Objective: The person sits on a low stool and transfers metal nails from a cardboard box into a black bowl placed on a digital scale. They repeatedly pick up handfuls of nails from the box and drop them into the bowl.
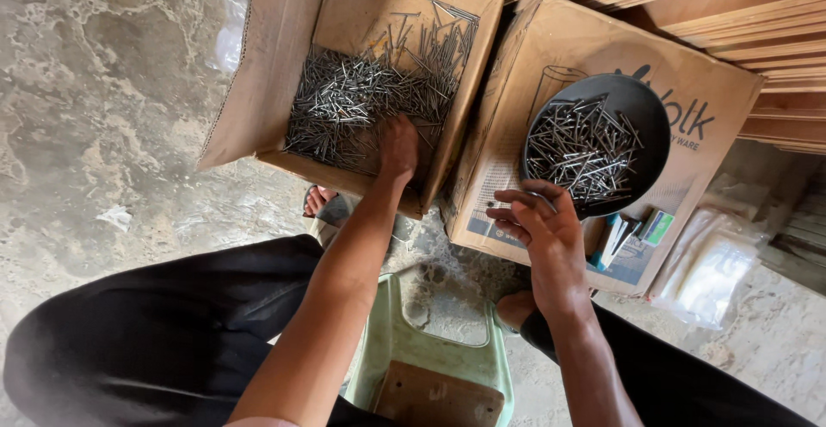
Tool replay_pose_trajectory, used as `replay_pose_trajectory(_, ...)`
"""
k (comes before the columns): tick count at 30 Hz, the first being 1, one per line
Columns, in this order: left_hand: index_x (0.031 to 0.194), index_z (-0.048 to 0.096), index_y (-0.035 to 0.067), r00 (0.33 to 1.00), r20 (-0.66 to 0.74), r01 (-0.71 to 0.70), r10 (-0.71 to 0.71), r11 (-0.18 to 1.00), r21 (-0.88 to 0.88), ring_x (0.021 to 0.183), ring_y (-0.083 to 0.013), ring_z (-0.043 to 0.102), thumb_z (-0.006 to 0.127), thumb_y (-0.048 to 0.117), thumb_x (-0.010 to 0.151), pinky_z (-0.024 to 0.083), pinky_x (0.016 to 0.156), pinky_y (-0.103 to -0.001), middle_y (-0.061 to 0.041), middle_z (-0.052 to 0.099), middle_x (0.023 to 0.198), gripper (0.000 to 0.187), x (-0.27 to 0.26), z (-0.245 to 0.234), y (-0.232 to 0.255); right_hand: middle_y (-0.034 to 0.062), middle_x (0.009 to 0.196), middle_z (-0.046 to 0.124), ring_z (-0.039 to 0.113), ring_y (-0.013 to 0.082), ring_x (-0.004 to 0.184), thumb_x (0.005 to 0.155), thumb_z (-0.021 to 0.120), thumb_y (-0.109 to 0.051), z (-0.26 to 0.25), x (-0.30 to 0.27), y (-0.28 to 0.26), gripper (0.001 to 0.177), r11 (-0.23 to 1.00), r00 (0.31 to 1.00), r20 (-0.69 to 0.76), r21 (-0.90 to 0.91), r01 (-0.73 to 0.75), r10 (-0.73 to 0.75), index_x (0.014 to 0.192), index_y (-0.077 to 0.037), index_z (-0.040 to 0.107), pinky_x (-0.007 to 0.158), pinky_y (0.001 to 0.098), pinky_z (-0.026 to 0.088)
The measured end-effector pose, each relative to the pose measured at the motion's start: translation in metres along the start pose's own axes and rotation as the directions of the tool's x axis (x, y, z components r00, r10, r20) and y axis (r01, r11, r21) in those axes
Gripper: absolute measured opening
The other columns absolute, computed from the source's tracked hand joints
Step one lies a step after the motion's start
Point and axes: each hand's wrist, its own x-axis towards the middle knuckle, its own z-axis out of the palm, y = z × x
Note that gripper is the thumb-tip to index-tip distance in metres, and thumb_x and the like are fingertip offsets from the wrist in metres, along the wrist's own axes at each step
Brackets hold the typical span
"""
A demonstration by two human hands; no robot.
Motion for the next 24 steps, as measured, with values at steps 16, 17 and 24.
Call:
replay_pose_trajectory(16, 0.092, 0.063, -0.003, 0.862, 0.505, 0.339, -0.046, 0.794, -0.505, 0.079, -0.0399, 0.064, 0.055, 0.025, 0.077, 0.053, 0.062, -0.049, -0.023, 0.064, 0.08, 0.034, -0.022, -0.078, -0.02, 0.0211, 0.094, 0.062, 0.065, 0.0288, 0.083, 0.087, 0.047, 0.001, -0.004, -0.004, -0.003, 0.027, 0.999, 0.999, 0.038, -0.05, -0.012, 0.014, 0.114, 0.0, 0.044, 0.075, 0.0342, 0.053)
replay_pose_trajectory(17, 0.097, 0.062, -0.006, 0.847, 0.527, 0.407, -0.071, 0.723, -0.558, 0.081, -0.0394, 0.064, 0.054, 0.028, 0.077, 0.053, 0.065, -0.048, -0.024, 0.063, 0.081, 0.039, -0.019, -0.084, -0.022, 0.0207, 0.094, 0.062, 0.065, 0.0283, 0.083, 0.088, 0.047, 0.0, -0.004, -0.003, -0.003, 0.026, 0.998, 0.999, 0.046, -0.069, 0.002, 0.001, 0.114, 0.0, 0.044, 0.075, 0.034, 0.053)
replay_pose_trajectory(24, 0.099, 0.063, 0.004, 0.917, 0.398, 0.337, -0.014, 0.556, -0.76, 0.089, -0.0359, 0.064, 0.052, 0.035, 0.079, 0.051, 0.075, -0.045, -0.019, 0.066, 0.083, 0.039, -0.057, -0.26, 0.038, 0.0163, 0.105, 0.06, 0.059, 0.0245, 0.096, 0.087, 0.049, -0.002, 0.005, -0.01, -0.01, 0.029, 0.984, 0.997, 0.008, -0.16, 0.079, -0.079, 0.116, 0.0, 0.048, 0.084, 0.0363, 0.049)
